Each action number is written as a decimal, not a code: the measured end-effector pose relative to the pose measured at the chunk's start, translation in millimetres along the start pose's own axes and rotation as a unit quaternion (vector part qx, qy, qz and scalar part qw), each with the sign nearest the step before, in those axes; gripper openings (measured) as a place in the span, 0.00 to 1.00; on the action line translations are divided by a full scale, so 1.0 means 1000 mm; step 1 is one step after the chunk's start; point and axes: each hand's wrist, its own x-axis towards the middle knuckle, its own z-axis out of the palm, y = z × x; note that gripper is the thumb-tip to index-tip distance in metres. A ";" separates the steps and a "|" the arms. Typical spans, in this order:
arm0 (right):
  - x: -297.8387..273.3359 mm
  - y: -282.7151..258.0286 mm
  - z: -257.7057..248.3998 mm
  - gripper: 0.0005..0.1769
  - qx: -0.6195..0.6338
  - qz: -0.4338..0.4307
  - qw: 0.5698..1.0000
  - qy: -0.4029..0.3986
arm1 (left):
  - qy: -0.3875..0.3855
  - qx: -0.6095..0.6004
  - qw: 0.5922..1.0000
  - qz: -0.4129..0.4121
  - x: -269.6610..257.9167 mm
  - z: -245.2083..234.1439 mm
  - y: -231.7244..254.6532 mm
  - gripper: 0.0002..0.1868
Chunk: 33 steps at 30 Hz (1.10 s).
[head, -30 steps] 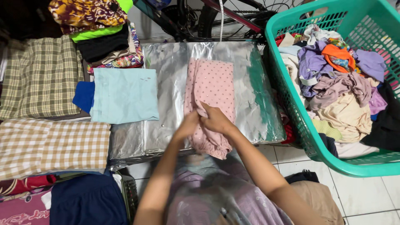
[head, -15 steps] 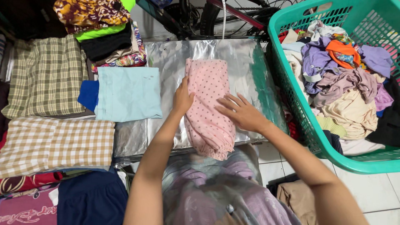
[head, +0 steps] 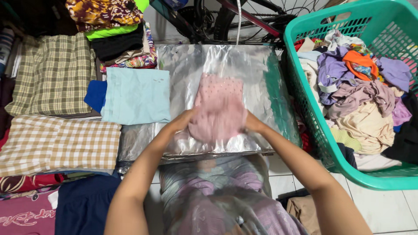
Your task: The person folds various garments one by one on a foil-covered surface, including checkered shorts, a pink skirt, a beige top, purple pants, an orange floral top, and a blue shirt. Each item is smoothed, folded, and stacked on the left side of the workspace.
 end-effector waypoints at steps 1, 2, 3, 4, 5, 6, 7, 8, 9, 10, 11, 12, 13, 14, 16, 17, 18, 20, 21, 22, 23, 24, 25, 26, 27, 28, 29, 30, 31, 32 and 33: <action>0.010 0.002 0.003 0.36 0.098 0.088 0.991 0.020 | 0.019 -0.004 1.000 0.012 -0.003 0.000 -0.002 0.30; 0.019 0.005 0.007 0.38 0.193 0.175 0.965 0.038 | 0.030 -0.014 0.999 0.016 -0.008 0.003 -0.002 0.33; 0.023 0.009 0.012 0.41 0.285 0.261 0.921 0.056 | 0.040 -0.006 0.999 0.024 -0.014 0.008 0.001 0.35; 0.030 0.010 0.013 0.38 0.345 0.239 0.905 0.070 | 0.053 0.025 0.997 0.046 -0.016 0.012 0.012 0.38; 0.035 0.011 0.014 0.36 0.405 0.216 0.885 0.083 | 0.080 0.061 0.993 0.067 -0.022 0.017 0.022 0.41; 0.037 0.013 0.016 0.33 0.461 0.193 0.861 0.095 | 0.122 0.096 0.985 0.078 -0.023 0.025 0.035 0.44; 0.036 0.016 0.018 0.37 0.399 0.203 0.885 0.130 | 0.188 0.127 0.972 0.066 -0.022 0.031 0.048 0.47; 0.030 0.020 0.023 0.40 0.335 0.215 0.902 0.166 | 0.254 0.147 0.955 0.033 -0.021 0.039 0.058 0.50; 0.024 0.024 0.027 0.44 0.269 0.228 0.914 0.200 | 0.325 0.164 0.931 -0.020 -0.016 0.043 0.068 0.49; 0.019 0.027 0.029 0.42 0.161 0.216 0.933 0.237 | 0.350 0.185 0.917 -0.048 -0.010 0.044 0.076 0.48; 0.015 0.029 0.030 0.40 0.051 0.202 0.940 0.272 | 0.375 0.206 0.901 -0.075 -0.001 0.042 0.082 0.46; 0.011 0.030 0.029 0.38 -0.059 0.186 0.933 0.302 | 0.399 0.227 0.882 -0.103 0.009 0.038 0.085 0.45; 0.009 0.030 0.026 0.35 -0.005 0.145 0.933 0.328 | 0.370 0.219 0.898 -0.093 0.024 0.031 0.088 0.47; 0.008 0.029 0.022 0.36 0.048 0.104 0.930 0.350 | 0.340 0.208 0.913 -0.085 0.039 0.026 0.090 0.50; 0.012 0.021 0.005 0.38 0.176 0.074 0.927 0.323 | 0.270 0.101 0.953 -0.088 0.060 0.019 0.088 0.48; 0.014 0.015 -0.008 0.37 0.251 0.086 0.925 0.272 | 0.227 0.004 0.969 -0.097 0.071 0.018 0.089 0.43; 0.018 0.006 -0.016 0.36 0.323 0.098 0.916 0.217 | 0.184 -0.095 0.973 -0.104 0.075 0.017 0.089 0.38; 0.025 -0.013 -0.031 0.35 0.350 0.191 0.899 0.181 | 0.114 -0.200 0.965 -0.123 0.076 0.023 0.093 0.33; 0.024 -0.023 -0.036 0.36 0.361 0.237 0.888 0.162 | 0.078 -0.252 0.956 -0.131 0.074 0.027 0.098 0.31; 0.025 -0.035 -0.040 0.35 0.370 0.184 0.896 0.162 | 0.082 -0.267 0.953 -0.113 0.068 0.026 0.106 0.29; 0.025 -0.046 -0.043 0.34 0.378 0.131 0.902 0.161 | 0.086 -0.282 0.951 -0.096 0.059 0.028 0.115 0.27; 0.026 -0.059 -0.044 0.34 0.387 0.077 0.906 0.156 | 0.092 -0.297 0.947 -0.078 0.046 0.024 0.125 0.25; 0.030 -0.072 -0.047 0.33 0.355 0.046 0.919 0.167 | 0.090 -0.308 0.946 -0.039 0.033 0.017 0.137 0.25; 0.031 -0.084 -0.047 0.32 0.323 0.018 0.930 0.175 | 0.088 -0.322 0.943 -0.004 0.018 0.013 0.147 0.25; 0.032 -0.095 -0.048 0.31 0.290 -0.010 0.939 0.183 | 0.087 -0.335 0.938 0.032 0.002 0.008 0.157 0.26; 0.035 -0.109 -0.048 0.31 0.280 -0.039 0.943 0.178 | 0.085 -0.337 0.935 0.067 -0.014 0.001 0.168 0.27; 0.038 -0.124 -0.047 0.31 0.269 -0.068 0.945 0.173 | 0.084 -0.338 0.932 0.103 -0.031 -0.007 0.180 0.28; 0.042 -0.140 -0.046 0.31 0.259 -0.099 0.946 0.167 | 0.082 -0.337 0.927 0.140 -0.048 -0.016 0.191 0.30; 0.046 -0.158 -0.042 0.33 0.296 -0.143 0.936 0.127 | 0.107 -0.311 0.927 0.179 -0.066 -0.024 0.199 0.32; 0.050 -0.176 -0.039 0.34 0.333 -0.186 0.921 0.086 | 0.132 -0.283 0.925 0.217 -0.083 -0.033 0.205 0.35; 0.054 -0.194 -0.034 0.36 0.368 -0.226 0.901 0.044 | 0.157 -0.254 0.920 0.253 -0.099 -0.041 0.209 0.38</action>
